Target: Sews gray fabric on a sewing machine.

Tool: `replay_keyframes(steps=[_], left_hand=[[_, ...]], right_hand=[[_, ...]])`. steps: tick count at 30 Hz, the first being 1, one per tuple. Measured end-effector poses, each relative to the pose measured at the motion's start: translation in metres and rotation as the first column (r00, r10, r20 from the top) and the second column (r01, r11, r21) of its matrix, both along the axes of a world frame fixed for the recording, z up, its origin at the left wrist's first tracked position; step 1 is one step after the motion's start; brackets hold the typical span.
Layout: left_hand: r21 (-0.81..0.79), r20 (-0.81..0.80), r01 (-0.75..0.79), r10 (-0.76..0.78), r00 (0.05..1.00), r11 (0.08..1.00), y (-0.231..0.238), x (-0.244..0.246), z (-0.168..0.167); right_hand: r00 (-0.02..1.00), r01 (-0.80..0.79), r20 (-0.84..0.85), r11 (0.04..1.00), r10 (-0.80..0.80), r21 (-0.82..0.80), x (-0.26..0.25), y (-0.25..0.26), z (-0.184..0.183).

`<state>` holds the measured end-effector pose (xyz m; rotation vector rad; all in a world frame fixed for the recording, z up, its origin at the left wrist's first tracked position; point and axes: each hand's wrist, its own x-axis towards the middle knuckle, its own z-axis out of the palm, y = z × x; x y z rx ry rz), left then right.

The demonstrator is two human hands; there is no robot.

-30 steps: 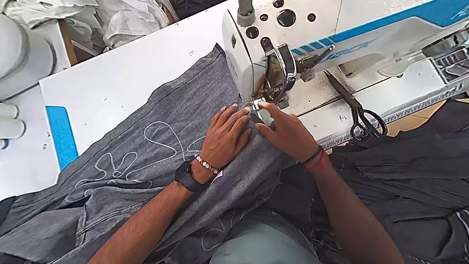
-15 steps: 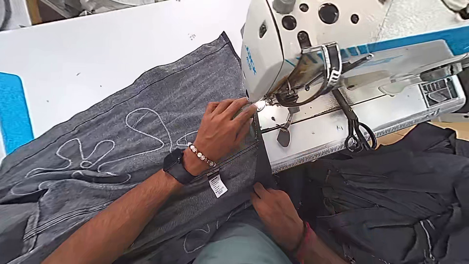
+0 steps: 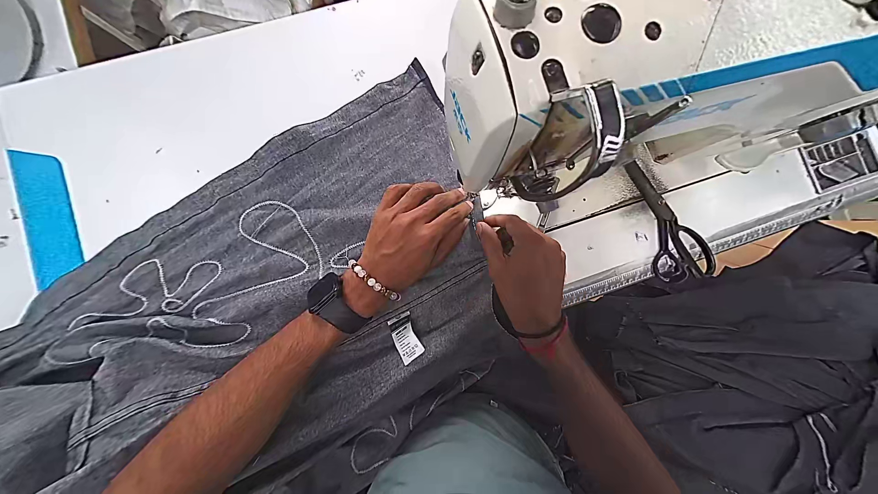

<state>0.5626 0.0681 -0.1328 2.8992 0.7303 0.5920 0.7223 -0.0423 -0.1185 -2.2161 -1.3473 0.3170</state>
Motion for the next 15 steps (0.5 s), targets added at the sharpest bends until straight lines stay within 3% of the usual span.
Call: replay_keyframes(steps=[5, 9, 15], left_hand=[[-0.015, -0.028, 0.0, -0.001, 1.0, 1.0, 0.0, 0.002, 0.001], [-0.01, -0.046, -0.026, 0.026, 0.999, 1.0, -0.001, 0.004, -0.001], [0.001, -0.099, -0.088, 0.087, 0.991, 0.996, -0.009, 0.006, -0.002]], right_hand=[[1.0, 0.02, 0.009, 0.997, -0.019, -0.077, -0.001, 0.004, 0.004], [1.0, -0.014, 0.026, 0.999, 0.013, 0.033, 0.0, 0.002, -0.005], [0.956, -0.21, 0.227, 0.973, 0.185, 0.093, 0.002, -0.003, -0.013]])
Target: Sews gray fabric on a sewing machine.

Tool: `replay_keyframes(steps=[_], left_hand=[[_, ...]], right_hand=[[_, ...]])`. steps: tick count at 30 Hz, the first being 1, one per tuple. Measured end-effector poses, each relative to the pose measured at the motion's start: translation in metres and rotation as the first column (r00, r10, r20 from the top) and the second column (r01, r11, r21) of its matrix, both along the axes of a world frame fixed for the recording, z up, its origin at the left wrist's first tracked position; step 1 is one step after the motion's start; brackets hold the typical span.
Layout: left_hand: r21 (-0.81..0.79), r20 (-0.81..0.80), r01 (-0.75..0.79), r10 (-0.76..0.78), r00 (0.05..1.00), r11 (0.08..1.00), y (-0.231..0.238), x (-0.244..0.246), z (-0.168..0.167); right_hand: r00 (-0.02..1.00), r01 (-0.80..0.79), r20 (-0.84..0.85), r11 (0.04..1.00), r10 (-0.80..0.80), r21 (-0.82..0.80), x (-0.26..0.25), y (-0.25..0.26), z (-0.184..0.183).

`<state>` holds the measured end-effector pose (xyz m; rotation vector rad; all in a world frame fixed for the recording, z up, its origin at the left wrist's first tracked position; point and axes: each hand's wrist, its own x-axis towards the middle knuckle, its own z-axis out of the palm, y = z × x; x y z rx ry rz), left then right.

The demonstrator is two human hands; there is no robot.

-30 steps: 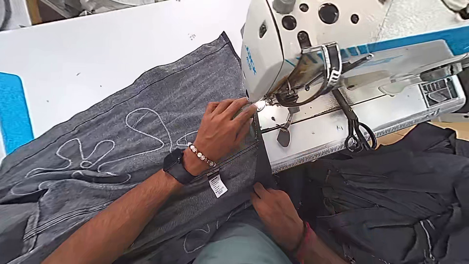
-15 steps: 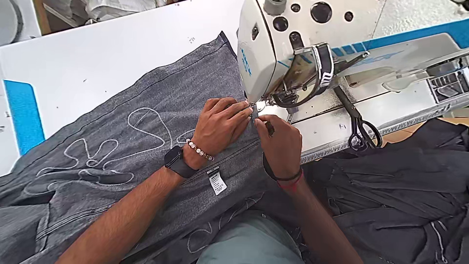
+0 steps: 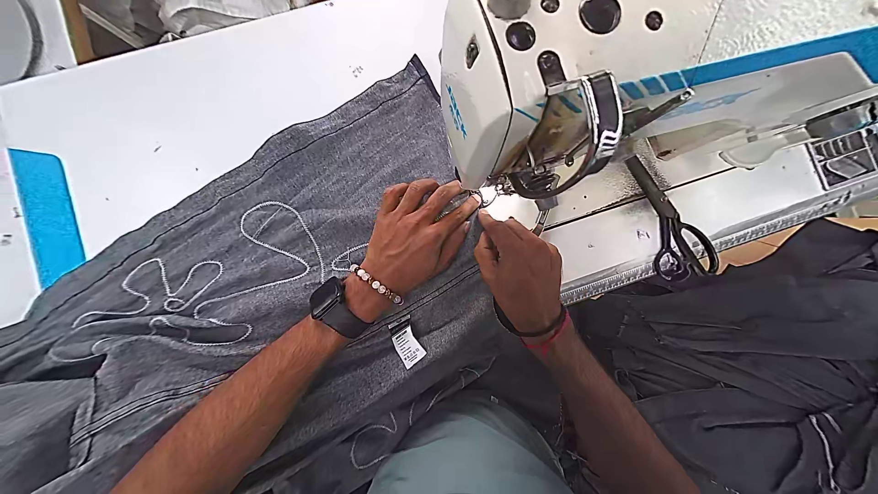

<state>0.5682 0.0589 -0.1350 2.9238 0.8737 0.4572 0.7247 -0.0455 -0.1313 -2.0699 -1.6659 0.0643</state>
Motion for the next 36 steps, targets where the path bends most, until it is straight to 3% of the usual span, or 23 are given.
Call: replay_keyframes(steps=[5, 13, 16, 20, 27, 33, 36], left_hand=[[0.002, 0.051, 0.036, -0.036, 0.998, 0.999, 0.0, -0.001, 0.001], [0.063, 0.05, 0.081, -0.084, 0.995, 0.995, 0.009, -0.002, 0.005], [0.048, 0.062, 0.134, -0.137, 0.989, 0.99, 0.005, -0.002, 0.009], [-0.186, 0.089, 0.069, -0.053, 0.995, 0.98, -0.01, -0.005, 0.012], [-0.067, 0.073, 0.141, -0.136, 0.988, 0.988, -0.016, -0.005, -0.002], [-0.041, 0.087, 0.046, -0.043, 0.995, 0.998, -0.014, -0.002, 0.0], [-0.036, 0.054, 0.026, -0.024, 0.998, 0.999, -0.013, -0.001, -0.002]], right_hand=[[0.984, -0.106, 0.135, 0.992, 0.114, -0.069, 0.002, 0.001, 0.007], [0.982, -0.12, 0.13, 0.982, 0.14, -0.147, 0.003, 0.015, 0.011], [0.987, -0.091, 0.12, 0.989, 0.106, -0.12, 0.001, 0.018, 0.009], [0.995, 0.051, -0.09, 0.998, -0.047, 0.037, 0.012, 0.005, 0.002], [0.964, 0.138, -0.223, 0.989, -0.145, -0.05, 0.016, -0.005, 0.01], [0.95, 0.14, -0.25, 0.972, -0.186, -0.189, 0.009, 0.002, 0.019], [0.963, 0.151, -0.193, 0.971, -0.186, -0.184, 0.008, 0.004, 0.02]])
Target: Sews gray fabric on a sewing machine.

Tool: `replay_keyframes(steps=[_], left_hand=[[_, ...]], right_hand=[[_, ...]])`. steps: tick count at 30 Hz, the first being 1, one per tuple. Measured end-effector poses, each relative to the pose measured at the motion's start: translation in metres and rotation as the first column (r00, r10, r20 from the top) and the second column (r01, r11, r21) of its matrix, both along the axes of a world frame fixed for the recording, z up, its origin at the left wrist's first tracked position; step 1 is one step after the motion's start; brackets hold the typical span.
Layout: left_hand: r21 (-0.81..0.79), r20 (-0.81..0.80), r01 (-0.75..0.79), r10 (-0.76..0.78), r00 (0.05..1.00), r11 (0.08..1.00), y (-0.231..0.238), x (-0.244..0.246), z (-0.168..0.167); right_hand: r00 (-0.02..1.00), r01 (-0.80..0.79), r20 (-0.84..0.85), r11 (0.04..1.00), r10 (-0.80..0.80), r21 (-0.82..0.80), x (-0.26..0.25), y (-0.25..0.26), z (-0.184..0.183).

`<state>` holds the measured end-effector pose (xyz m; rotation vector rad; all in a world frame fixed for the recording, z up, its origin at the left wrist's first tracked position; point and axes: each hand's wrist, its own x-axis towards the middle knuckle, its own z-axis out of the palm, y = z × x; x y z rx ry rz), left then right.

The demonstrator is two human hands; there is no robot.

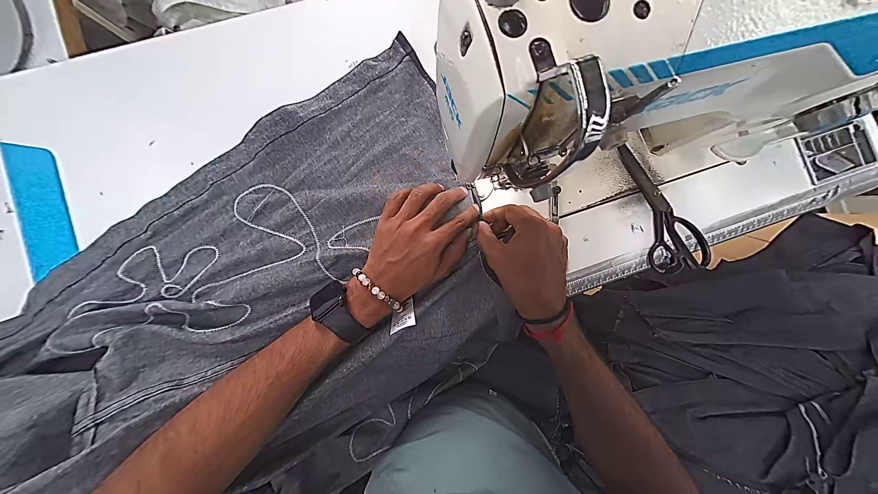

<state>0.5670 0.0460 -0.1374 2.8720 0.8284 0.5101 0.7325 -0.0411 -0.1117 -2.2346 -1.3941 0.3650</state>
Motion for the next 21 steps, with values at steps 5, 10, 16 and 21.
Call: replay_keyframes(steps=[5, 10, 16, 21], left_hand=[[0.042, -0.001, -0.035, 0.035, 0.999, 0.999, -0.001, 0.0, 0.001], [-0.061, 0.047, 0.16, -0.157, 0.986, 0.985, 0.004, -0.003, 0.0], [-0.083, 0.013, 0.175, -0.174, 0.985, 0.981, 0.002, -0.01, 0.002], [-0.023, -0.008, 0.103, -0.103, 0.995, 0.994, -0.006, -0.001, 0.002]], right_hand=[[0.942, -0.236, 0.284, 0.953, 0.178, 0.187, -0.006, -0.005, -0.017], [0.936, -0.331, 0.177, 0.931, 0.303, 0.156, 0.004, -0.036, -0.01], [0.927, -0.356, 0.18, 0.921, 0.328, 0.157, 0.016, -0.114, -0.009], [0.905, -0.22, 0.362, 0.974, 0.224, -0.052, 0.023, -0.124, 0.014]])
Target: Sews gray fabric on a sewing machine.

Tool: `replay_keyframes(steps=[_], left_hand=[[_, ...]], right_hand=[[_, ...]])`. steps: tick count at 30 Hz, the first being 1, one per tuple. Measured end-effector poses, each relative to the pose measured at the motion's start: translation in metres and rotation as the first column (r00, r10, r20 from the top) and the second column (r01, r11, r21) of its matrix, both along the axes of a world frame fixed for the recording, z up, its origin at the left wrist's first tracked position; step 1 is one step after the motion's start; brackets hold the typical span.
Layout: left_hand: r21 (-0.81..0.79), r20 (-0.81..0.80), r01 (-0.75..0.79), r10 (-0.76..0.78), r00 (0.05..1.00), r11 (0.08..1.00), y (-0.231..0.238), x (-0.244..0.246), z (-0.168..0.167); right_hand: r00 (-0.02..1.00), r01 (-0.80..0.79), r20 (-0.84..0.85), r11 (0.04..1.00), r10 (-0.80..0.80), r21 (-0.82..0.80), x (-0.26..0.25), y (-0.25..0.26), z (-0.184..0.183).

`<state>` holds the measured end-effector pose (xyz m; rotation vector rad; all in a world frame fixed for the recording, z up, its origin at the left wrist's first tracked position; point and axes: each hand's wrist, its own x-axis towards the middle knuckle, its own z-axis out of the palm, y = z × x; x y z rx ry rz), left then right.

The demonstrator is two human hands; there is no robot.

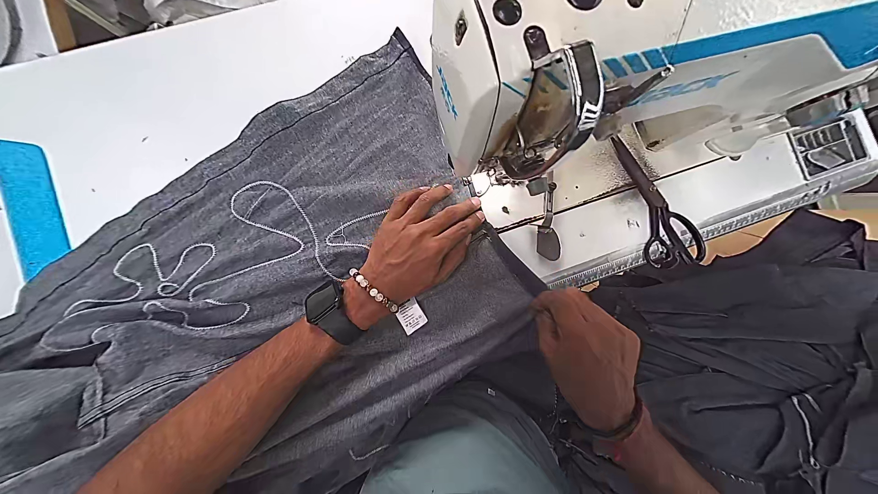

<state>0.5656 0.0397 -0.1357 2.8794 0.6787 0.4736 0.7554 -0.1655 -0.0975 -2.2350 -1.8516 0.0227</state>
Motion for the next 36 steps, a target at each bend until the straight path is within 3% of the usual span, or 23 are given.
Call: replay_keyframes(steps=[2, 3, 7, 9, 12, 16, 20, 25, 36], left_hand=[[-0.013, -0.002, 0.001, -0.001, 1.0, 1.0, -0.001, -0.001, -0.001], [-0.015, 0.008, 0.007, -0.007, 1.0, 1.0, 0.0, 0.0, -0.001], [-0.021, 0.027, 0.022, -0.022, 0.999, 1.0, 0.0, -0.001, -0.002], [-0.011, 0.031, 0.022, -0.021, 0.999, 1.0, 0.001, 0.0, -0.001], [0.008, 0.008, -0.014, 0.014, 1.0, 1.0, 0.001, -0.001, -0.001], [0.022, 0.0, -0.042, 0.042, 0.999, 0.999, -0.001, 0.0, 0.0], [0.001, 0.0, -0.023, 0.023, 1.0, 1.0, 0.0, 0.0, -0.002], [-0.056, 0.039, 0.066, -0.064, 0.997, 0.996, 0.005, -0.002, -0.001], [0.034, 0.036, 0.017, -0.018, 0.999, 0.999, 0.037, -0.005, 0.003]], right_hand=[[0.998, -0.053, -0.054, 0.961, 0.04, -0.271, 0.0, 0.009, 0.013], [0.994, -0.063, -0.103, 0.958, 0.035, -0.28, 0.0, 0.018, 0.018], [0.949, 0.126, -0.298, 0.991, -0.106, 0.048, -0.011, 0.069, 0.006], [0.916, 0.203, -0.356, 0.979, -0.183, 0.017, -0.017, 0.092, -0.013], [0.935, 0.24, -0.277, 0.97, -0.22, 0.042, -0.027, 0.101, -0.028], [0.992, 0.089, -0.11, 0.97, -0.065, 0.226, -0.029, 0.083, -0.038], [0.999, -0.038, 0.029, 0.991, 0.035, 0.129, -0.027, 0.073, -0.035], [0.998, -0.064, 0.025, 0.998, 0.063, 0.021, -0.02, 0.075, -0.026], [0.999, -0.048, -0.008, 0.998, 0.048, -0.027, -0.019, 0.118, -0.018]])
